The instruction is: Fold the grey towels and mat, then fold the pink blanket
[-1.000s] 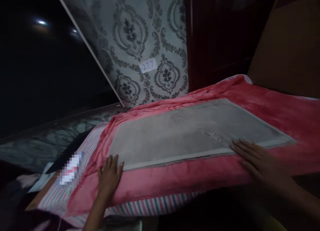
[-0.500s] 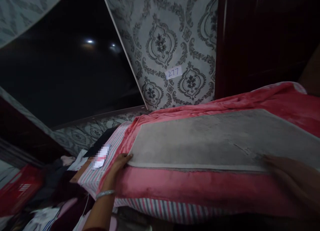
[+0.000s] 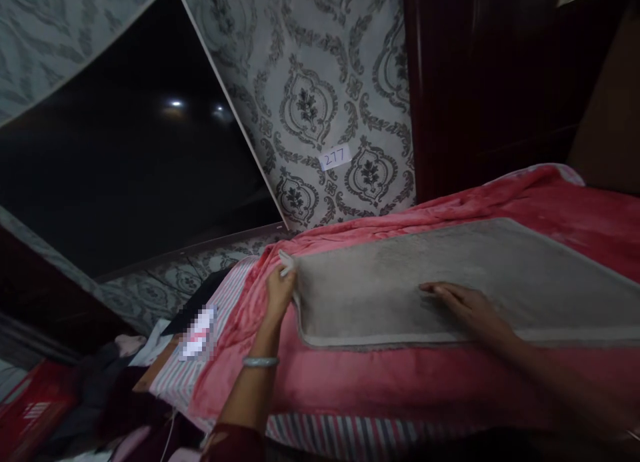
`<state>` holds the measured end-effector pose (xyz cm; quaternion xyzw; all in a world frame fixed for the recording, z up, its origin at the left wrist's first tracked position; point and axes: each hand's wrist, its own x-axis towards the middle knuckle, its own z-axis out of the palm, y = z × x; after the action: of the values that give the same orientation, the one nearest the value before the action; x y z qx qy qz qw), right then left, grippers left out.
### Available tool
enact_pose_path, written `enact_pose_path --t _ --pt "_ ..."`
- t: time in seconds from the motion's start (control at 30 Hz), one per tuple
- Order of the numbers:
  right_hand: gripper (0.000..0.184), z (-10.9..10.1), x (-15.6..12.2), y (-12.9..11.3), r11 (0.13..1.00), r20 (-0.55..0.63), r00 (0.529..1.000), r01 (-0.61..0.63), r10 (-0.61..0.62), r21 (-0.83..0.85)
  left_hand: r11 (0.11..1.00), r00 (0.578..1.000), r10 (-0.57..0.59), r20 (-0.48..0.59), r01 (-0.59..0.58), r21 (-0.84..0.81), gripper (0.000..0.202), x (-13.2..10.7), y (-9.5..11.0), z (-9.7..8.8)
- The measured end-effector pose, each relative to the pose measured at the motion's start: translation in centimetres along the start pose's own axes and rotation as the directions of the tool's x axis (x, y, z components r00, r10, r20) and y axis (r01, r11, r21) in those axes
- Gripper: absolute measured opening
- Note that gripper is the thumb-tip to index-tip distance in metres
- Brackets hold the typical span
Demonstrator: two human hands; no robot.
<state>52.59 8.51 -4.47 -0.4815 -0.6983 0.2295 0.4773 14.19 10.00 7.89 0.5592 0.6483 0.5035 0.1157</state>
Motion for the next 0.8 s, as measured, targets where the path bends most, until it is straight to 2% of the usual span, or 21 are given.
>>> enact_pose_path --t 0.07,0.13,0.23,0.3,0.37,0.43,0.57,0.7,0.8 --pt "0.056 0.6 0.9 0.5 0.99 -0.019 0.997 -0.078 0.081 0.12 0.996 0.993 0.088 0.073 -0.089 0.008 0.01 -0.5 2.7 3.5" --pt "0.057 1.1 1.5 1.2 0.95 -0.039 0.983 -0.161 0.177 0.268 0.98 0.967 0.175 0.187 -0.189 0.058 0.012 -2.2 4.6 6.9" --pt "0.056 1.2 1.8 2.6 0.876 -0.041 0.964 -0.221 0.263 0.429 0.881 0.855 0.275 0.439 -0.407 0.241 0.011 -6.0 5.6 10.7" --pt "0.055 1.0 1.9 3.3 0.857 -0.031 0.963 -0.222 0.267 0.465 0.803 0.776 0.277 0.566 -0.511 0.307 0.012 -8.6 5.2 12.2" --pt "0.051 0.7 2.0 3.6 0.849 -0.008 0.962 -0.238 0.274 0.472 0.747 0.724 0.284 0.628 -0.578 0.329 0.014 -10.7 4.3 12.9" --pt "0.045 0.6 2.4 3.5 0.838 0.038 0.953 -0.282 0.299 0.467 0.712 0.704 0.316 0.636 -0.619 0.332 0.02 -12.0 3.4 13.2" --pt "0.03 1.3 4.6 1.8 0.791 0.163 0.904 -0.425 0.395 0.44 0.689 0.711 0.434 0.553 -0.657 0.306 0.044 -13.0 1.2 13.6" --pt "0.026 3.5 8.1 -0.2 0.716 0.285 0.806 -0.592 0.519 0.37 0.679 0.714 0.545 0.439 -0.684 0.268 0.055 -13.3 -1.1 14.3" --pt "0.03 5.4 11.0 -1.0 0.711 0.318 0.766 -0.639 0.558 0.292 0.706 0.723 0.576 0.381 -0.675 0.215 0.062 -13.3 -2.2 14.5"
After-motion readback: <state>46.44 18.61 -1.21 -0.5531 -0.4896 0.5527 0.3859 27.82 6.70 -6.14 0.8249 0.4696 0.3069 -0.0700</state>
